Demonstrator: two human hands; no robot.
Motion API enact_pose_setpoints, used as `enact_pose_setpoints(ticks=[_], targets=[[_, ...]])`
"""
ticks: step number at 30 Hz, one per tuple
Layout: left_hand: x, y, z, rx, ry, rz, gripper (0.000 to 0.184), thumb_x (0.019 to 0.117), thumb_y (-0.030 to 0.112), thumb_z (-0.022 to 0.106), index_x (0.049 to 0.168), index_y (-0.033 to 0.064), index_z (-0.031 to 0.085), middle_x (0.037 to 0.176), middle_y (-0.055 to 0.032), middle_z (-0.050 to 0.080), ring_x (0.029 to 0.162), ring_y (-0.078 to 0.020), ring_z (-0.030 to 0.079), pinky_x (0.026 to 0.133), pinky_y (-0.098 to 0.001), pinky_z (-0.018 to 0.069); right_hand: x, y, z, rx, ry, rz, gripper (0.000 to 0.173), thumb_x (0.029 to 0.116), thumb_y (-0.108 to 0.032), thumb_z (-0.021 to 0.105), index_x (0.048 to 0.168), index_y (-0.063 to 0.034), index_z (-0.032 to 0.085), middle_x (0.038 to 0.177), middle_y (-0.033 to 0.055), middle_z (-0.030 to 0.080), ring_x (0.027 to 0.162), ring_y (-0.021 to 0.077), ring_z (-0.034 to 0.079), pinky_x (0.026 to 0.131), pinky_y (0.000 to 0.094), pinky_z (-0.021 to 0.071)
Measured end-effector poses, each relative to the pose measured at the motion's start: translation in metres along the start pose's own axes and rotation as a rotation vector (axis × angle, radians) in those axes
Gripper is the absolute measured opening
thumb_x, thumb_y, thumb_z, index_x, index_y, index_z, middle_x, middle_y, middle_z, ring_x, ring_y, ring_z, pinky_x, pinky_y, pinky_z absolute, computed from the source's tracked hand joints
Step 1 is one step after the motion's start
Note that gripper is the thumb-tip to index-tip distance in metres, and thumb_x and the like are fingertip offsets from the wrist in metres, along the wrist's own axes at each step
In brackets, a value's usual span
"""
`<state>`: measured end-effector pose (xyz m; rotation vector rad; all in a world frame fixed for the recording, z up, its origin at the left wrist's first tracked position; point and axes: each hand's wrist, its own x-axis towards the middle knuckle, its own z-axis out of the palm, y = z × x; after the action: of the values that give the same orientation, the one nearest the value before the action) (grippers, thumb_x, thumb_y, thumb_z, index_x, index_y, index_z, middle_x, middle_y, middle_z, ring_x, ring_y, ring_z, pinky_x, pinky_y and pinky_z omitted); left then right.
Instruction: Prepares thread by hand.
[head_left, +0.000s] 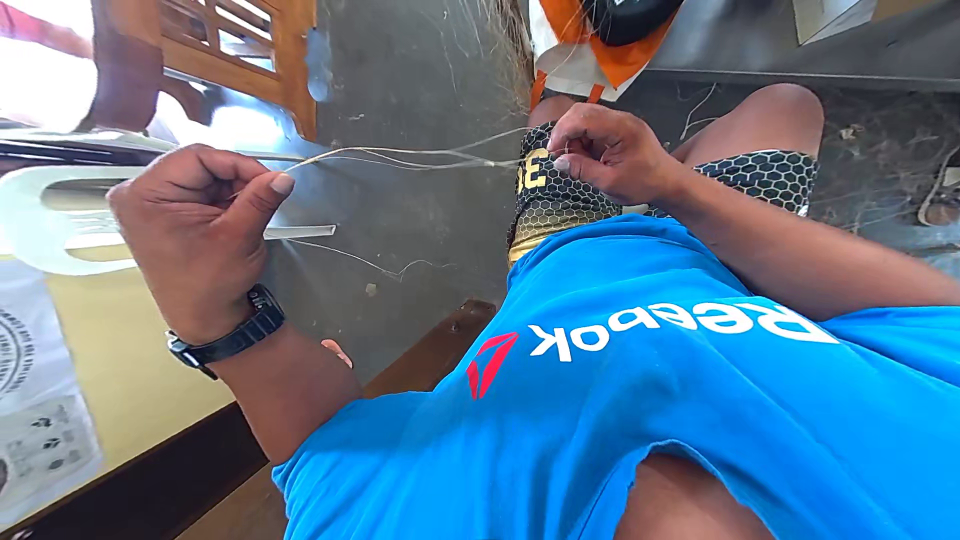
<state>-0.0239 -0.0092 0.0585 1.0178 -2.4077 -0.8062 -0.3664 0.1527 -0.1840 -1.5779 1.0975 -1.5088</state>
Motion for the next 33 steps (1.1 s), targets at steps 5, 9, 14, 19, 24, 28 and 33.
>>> enact_pose_setpoints(ticks=[5,9,14,19,24,28,33], targets=[[-0.002,-0.003,0.000,0.019,-0.016,-0.028,0.010,0.0931,0.018,0.075,0.098,0.0143,0.068,0.087,0.0147,0.067,0.074,0.0050,0.061,0.069,-0.0142,0.0526,0.002,-0.002,-0.001,0.010,-0.003,-0.061,0.015,0.0988,-0.014,0.067,0.103,-0.0016,0.073,0.100,0.0080,0.066,0.086,0.0082,0.060,0.075,0.0231,0.0528],[-0.003,-0.009,-0.003,0.079,-0.010,-0.072,0.011,0.0938,0.021,0.074,0.098,0.0148,0.067,0.085,0.0157,0.064,0.072,0.0067,0.059,0.067,-0.0131,0.0502,-0.001,-0.009,-0.003,0.090,0.009,-0.084,0.015,0.0968,-0.015,0.072,0.100,-0.0002,0.073,0.102,0.0082,0.066,0.085,0.0068,0.062,0.071,0.0206,0.0536],[-0.005,-0.020,-0.004,0.062,-0.026,-0.115,0.010,0.0930,0.022,0.075,0.096,0.0162,0.067,0.080,0.0168,0.063,0.068,0.0077,0.057,0.064,-0.0117,0.0488,-0.006,-0.011,-0.002,0.279,0.094,-0.054,0.012,0.0958,-0.013,0.073,0.100,-0.0026,0.072,0.101,0.0029,0.068,0.077,0.0029,0.061,0.064,0.0191,0.0526],[-0.010,-0.025,-0.005,-0.021,-0.063,-0.075,0.009,0.0927,0.020,0.076,0.097,0.0169,0.068,0.084,0.0167,0.066,0.072,0.0065,0.060,0.068,-0.0128,0.0516,-0.006,-0.013,-0.006,0.461,0.151,0.129,0.002,0.1010,-0.010,0.063,0.102,-0.0081,0.064,0.098,0.0011,0.068,0.069,0.0054,0.062,0.058,0.0213,0.0537],[-0.013,-0.024,-0.007,-0.040,-0.083,-0.061,0.009,0.0919,0.018,0.075,0.096,0.0168,0.068,0.086,0.0156,0.065,0.073,0.0052,0.060,0.068,-0.0135,0.0519,-0.007,-0.015,-0.014,0.358,0.027,0.289,0.004,0.0991,-0.007,0.058,0.097,-0.0092,0.060,0.091,-0.0008,0.068,0.064,0.0023,0.058,0.056,0.0180,0.0490],[-0.014,-0.020,-0.007,-0.039,-0.113,-0.063,0.008,0.0919,0.016,0.075,0.096,0.0157,0.067,0.086,0.0146,0.066,0.073,0.0046,0.061,0.068,-0.0139,0.0522,0.000,-0.025,-0.021,-0.237,-0.048,0.474,0.008,0.0956,-0.016,0.058,0.090,-0.0103,0.059,0.073,-0.0006,0.058,0.061,0.0075,0.053,0.056,0.0283,0.0433],[-0.014,-0.012,0.001,-0.050,-0.172,-0.050,0.008,0.0925,0.016,0.074,0.095,0.0148,0.067,0.086,0.0132,0.064,0.072,0.0042,0.059,0.066,-0.0134,0.0507,0.002,-0.029,-0.012,-0.690,-0.030,0.394,0.014,0.0960,-0.013,0.055,0.091,-0.0006,0.059,0.093,0.0186,0.062,0.081,0.0356,0.065,0.066,0.0524,0.0512]])
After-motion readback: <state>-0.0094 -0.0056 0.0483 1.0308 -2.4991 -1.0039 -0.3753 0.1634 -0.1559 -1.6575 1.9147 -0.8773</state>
